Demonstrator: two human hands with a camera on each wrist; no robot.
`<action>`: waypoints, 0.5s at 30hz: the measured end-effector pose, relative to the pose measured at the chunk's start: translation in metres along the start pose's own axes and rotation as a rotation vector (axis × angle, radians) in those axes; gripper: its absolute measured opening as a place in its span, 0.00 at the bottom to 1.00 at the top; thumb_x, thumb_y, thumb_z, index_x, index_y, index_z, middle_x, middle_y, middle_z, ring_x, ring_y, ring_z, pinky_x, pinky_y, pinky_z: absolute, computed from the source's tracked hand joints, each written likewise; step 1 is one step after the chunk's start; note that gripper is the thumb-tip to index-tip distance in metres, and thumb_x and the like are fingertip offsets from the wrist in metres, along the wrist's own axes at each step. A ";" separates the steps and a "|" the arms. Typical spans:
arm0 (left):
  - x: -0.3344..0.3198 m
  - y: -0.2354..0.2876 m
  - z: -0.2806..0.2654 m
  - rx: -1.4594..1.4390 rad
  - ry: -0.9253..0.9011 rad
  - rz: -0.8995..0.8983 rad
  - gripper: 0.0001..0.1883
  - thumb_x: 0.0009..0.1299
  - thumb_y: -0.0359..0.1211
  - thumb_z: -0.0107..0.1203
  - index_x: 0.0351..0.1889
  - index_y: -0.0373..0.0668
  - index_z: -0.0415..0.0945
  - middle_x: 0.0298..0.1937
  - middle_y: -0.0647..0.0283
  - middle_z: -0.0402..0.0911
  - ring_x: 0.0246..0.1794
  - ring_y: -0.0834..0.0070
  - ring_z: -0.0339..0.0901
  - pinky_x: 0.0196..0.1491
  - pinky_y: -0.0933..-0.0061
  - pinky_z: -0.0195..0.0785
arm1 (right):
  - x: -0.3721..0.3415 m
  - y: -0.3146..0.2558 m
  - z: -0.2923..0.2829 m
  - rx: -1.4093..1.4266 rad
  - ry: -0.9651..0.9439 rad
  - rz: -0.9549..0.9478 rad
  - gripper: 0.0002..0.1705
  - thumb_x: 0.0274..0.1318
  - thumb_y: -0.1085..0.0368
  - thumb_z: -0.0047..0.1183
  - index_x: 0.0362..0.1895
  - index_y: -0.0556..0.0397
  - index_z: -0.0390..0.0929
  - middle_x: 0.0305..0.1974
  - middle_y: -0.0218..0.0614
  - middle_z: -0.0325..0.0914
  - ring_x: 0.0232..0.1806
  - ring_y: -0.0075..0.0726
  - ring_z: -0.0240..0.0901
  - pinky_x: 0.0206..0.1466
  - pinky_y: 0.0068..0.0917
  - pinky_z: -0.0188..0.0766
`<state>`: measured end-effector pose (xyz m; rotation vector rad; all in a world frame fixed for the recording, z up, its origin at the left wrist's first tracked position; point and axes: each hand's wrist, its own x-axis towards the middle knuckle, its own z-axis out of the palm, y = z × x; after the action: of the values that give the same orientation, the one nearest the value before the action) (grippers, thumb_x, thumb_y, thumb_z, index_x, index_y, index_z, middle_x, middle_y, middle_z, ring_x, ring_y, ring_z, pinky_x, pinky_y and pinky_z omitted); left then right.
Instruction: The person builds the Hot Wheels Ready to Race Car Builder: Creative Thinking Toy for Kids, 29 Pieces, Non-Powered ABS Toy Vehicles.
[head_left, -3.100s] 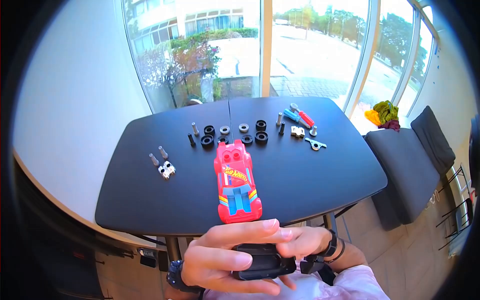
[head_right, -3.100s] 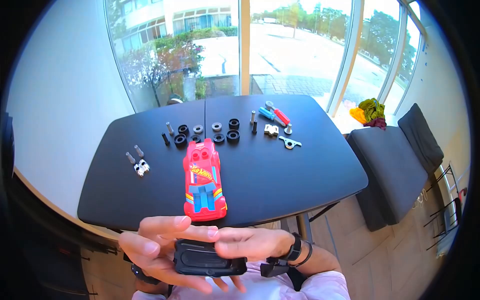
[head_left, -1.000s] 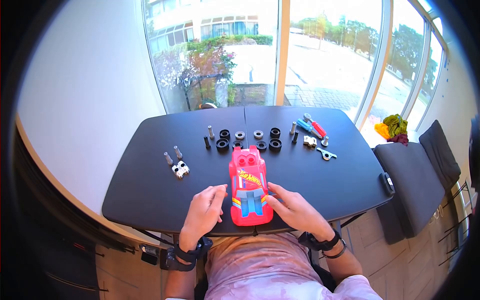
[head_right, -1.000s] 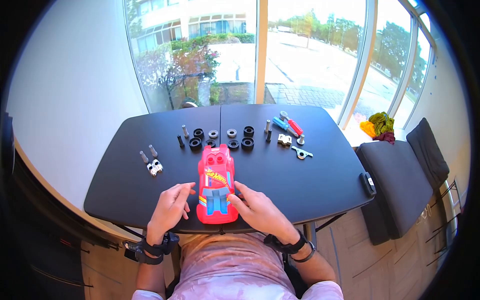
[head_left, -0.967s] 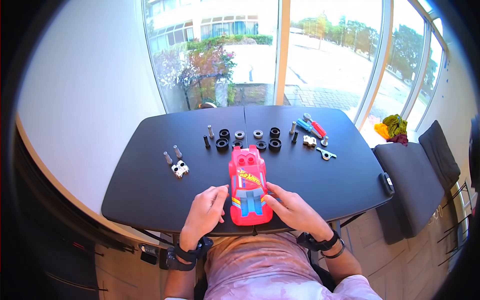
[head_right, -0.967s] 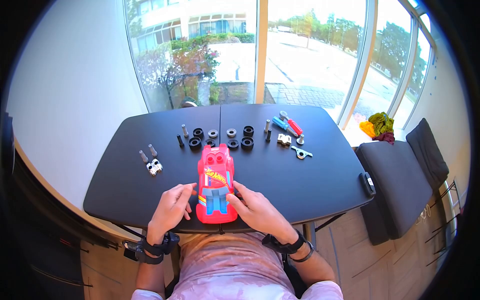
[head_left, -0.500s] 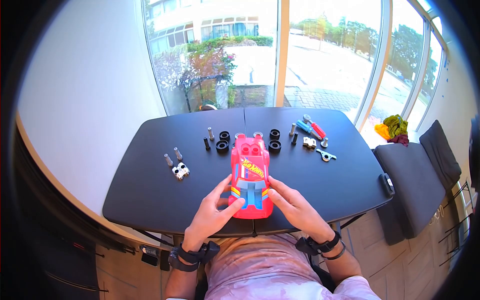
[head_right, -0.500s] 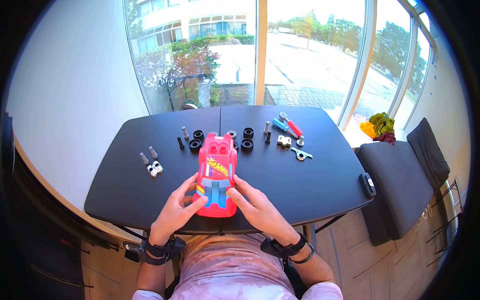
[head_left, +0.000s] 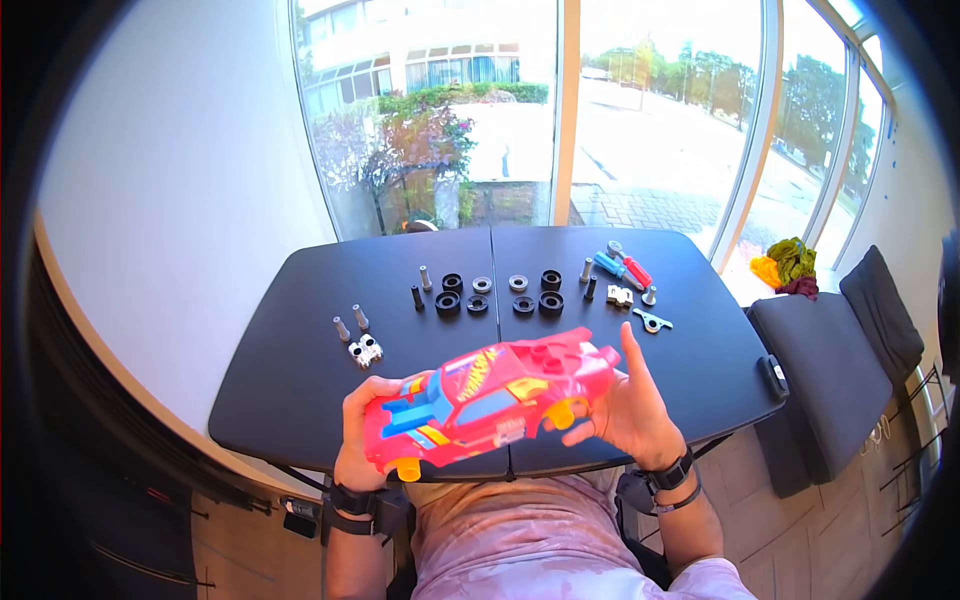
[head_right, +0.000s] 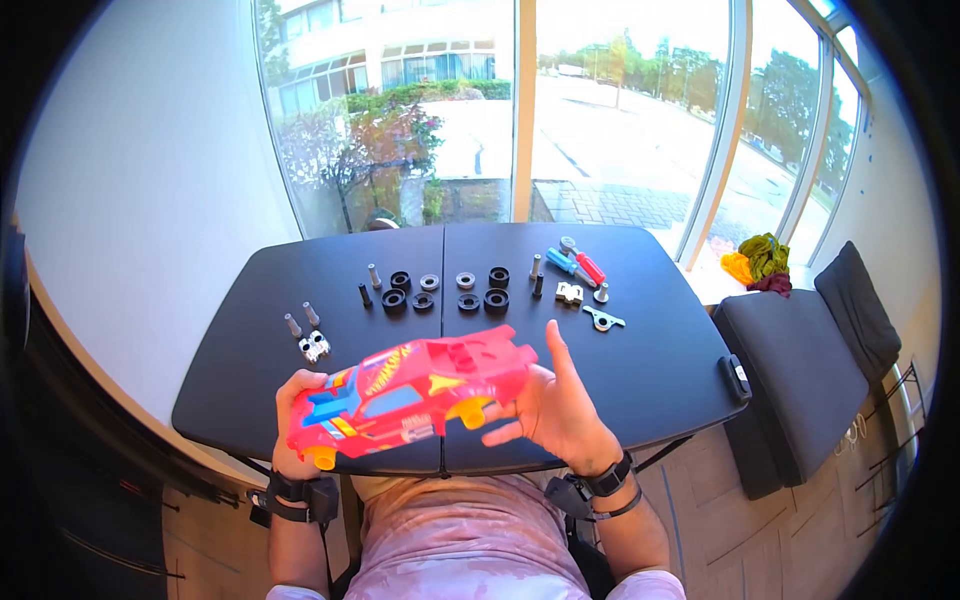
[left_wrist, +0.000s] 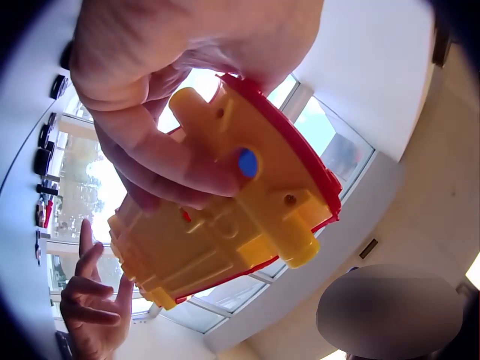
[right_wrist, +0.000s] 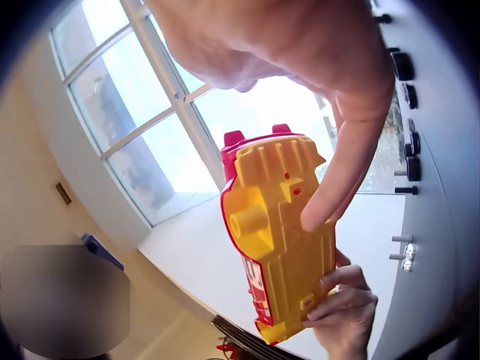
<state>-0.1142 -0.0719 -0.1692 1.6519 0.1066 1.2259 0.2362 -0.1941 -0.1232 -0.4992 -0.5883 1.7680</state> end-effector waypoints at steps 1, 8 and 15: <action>0.003 0.001 0.003 -0.102 -0.032 0.004 0.39 0.79 0.33 0.74 0.81 0.47 0.60 0.79 0.35 0.76 0.75 0.53 0.83 0.75 0.48 0.81 | -0.001 0.001 -0.001 0.030 -0.025 0.016 0.50 0.83 0.25 0.43 0.82 0.58 0.67 0.70 0.55 0.83 0.58 0.62 0.91 0.51 0.58 0.96; 0.049 0.016 0.016 -1.076 0.393 -0.567 0.45 0.86 0.66 0.48 0.85 0.39 0.66 0.82 0.41 0.76 0.80 0.50 0.78 0.83 0.41 0.68 | -0.010 0.008 0.021 -0.134 0.127 -0.174 0.38 0.81 0.50 0.56 0.84 0.56 0.65 0.74 0.50 0.80 0.67 0.57 0.87 0.61 0.58 0.93; 0.048 0.009 0.025 -0.905 0.031 -0.611 0.55 0.84 0.76 0.39 0.91 0.40 0.58 0.90 0.47 0.66 0.89 0.40 0.63 0.87 0.35 0.59 | 0.001 0.029 0.036 -1.023 0.058 -0.648 0.48 0.62 0.82 0.68 0.85 0.50 0.69 0.82 0.47 0.74 0.85 0.53 0.71 0.85 0.43 0.68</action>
<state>-0.0773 -0.0645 -0.1297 0.7189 0.0534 0.6563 0.1930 -0.2048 -0.1130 -0.9106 -1.4297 0.7391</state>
